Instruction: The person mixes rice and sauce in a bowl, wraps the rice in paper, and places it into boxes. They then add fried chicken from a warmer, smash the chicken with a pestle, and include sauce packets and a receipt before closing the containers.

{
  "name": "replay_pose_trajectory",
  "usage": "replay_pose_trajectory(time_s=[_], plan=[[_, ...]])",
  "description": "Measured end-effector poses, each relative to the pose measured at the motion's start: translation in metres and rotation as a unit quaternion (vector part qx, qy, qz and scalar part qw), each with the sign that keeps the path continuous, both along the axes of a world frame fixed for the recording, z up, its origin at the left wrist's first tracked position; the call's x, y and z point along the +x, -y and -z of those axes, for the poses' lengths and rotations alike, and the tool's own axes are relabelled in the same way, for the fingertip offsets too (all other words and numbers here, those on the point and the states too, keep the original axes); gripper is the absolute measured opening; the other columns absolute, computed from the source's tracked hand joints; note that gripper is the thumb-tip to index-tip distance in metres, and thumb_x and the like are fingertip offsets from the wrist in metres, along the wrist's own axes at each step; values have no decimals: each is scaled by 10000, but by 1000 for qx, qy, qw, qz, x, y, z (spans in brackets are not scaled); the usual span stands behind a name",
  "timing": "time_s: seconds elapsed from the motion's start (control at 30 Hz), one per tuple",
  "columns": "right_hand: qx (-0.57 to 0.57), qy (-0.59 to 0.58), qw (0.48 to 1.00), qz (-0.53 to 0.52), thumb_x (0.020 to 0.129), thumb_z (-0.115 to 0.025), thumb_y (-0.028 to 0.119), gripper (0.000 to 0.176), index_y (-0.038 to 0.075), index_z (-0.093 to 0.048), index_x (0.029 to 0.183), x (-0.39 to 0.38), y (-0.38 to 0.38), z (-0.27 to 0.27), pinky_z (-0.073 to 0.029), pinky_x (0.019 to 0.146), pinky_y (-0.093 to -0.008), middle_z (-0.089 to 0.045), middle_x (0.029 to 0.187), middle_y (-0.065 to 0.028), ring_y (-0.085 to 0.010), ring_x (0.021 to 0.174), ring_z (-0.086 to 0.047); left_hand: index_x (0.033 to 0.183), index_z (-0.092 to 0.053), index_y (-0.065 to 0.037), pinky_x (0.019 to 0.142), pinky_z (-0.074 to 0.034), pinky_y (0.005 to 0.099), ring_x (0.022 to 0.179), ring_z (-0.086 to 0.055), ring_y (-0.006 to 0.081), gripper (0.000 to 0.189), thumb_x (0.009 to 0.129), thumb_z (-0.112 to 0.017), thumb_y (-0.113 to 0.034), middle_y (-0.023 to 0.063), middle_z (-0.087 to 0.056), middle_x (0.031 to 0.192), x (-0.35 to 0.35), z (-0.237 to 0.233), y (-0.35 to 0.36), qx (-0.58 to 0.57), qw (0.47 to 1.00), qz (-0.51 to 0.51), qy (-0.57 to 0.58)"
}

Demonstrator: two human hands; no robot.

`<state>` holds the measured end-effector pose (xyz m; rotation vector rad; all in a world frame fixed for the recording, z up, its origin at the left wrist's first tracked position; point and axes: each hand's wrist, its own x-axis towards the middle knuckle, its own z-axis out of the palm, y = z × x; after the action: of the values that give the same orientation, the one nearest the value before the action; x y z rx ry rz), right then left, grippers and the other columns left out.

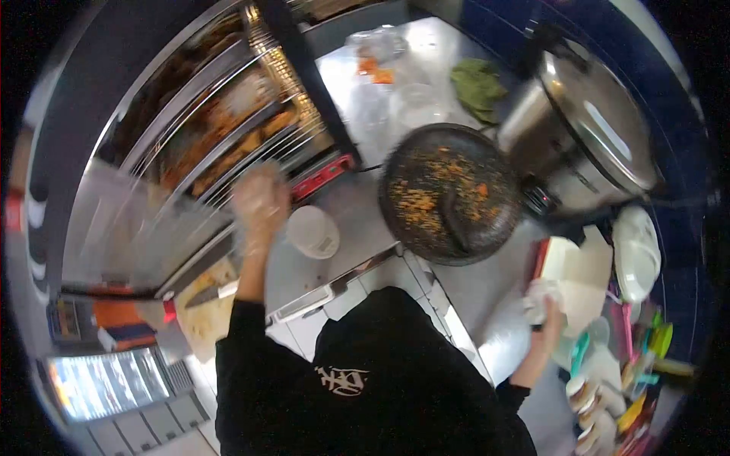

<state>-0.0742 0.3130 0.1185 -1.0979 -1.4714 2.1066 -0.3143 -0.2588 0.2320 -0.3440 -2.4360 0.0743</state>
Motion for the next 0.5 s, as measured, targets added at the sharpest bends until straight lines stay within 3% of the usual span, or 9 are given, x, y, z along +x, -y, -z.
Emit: replay_pose_trajectory(time_s=[0.1, 0.17, 0.27, 0.33, 0.4, 0.47, 0.5], plan=[[240, 64, 969, 18, 781, -690, 221, 482, 29, -531, 1194, -64, -41, -16, -491, 796, -341, -577, 1121, -125, -227, 966, -590, 1207, -495, -63, 974, -310, 469, 1118, -448, 307, 506, 746, -631, -219, 141, -497, 1196, -42, 38, -7, 53, 997, -60, -16], [414, 158, 896, 12, 779, -695, 242, 492, 26, -536, 1190, -104, -74, 15, -476, 826, -343, -576, 1127, -138, -242, 969, -589, 1197, -491, -69, 947, -330, 471, 1088, -464, 318, 510, 737, -636, -237, 134, -504, 1189, -55, 55, 3, 73, 994, -75, -45], [546, 172, 819, -35, 734, -718, 317, 560, 26, -560, 1185, -125, -81, 79, -421, 917, -361, -592, 1136, -159, -261, 1027, -565, 1177, -484, -40, 930, -330, 475, 1076, -458, 340, 508, 748, -642, -260, 164, -511, 1155, -59, 55, 18, 122, 985, -81, -91], [515, 131, 846, -47, 734, -723, 269, 540, 27, -558, 1187, -113, -73, 126, -406, 930, -348, -599, 1119, -149, -255, 1022, -562, 1168, -477, -14, 924, -323, 490, 1063, -454, 342, 501, 763, -645, -256, 175, -507, 1138, -57, 47, 30, 166, 974, -73, -139], [434, 105, 881, -158, 721, -728, 180, 501, 23, -568, 1169, -86, -39, 116, -416, 908, -322, -614, 1069, -120, -228, 991, -565, 1123, -495, 2, 894, -332, 490, 1030, -463, 375, 542, 767, -644, -378, 201, -519, 1091, -56, 37, 34, 186, 962, -152, -131], [348, 150, 892, -246, 710, -718, 104, 470, 11, -578, 1149, -64, 27, 46, -428, 883, -297, -619, 1032, -100, -197, 964, -568, 1124, -506, 4, 894, -337, 470, 1022, -475, 387, 592, 764, -637, -447, 215, -528, 1095, -65, 23, 33, 161, 956, -197, -144], [292, 176, 893, -296, 699, -710, 76, 464, 7, -585, 1140, -57, 42, 20, -432, 863, -277, -621, 1015, -100, -177, 944, -568, 1049, -556, 39, 886, -345, 474, 1006, -498, 424, 637, 762, -625, -525, 251, -560, 1049, -73, 13, 29, 159, 956, -210, -127]])
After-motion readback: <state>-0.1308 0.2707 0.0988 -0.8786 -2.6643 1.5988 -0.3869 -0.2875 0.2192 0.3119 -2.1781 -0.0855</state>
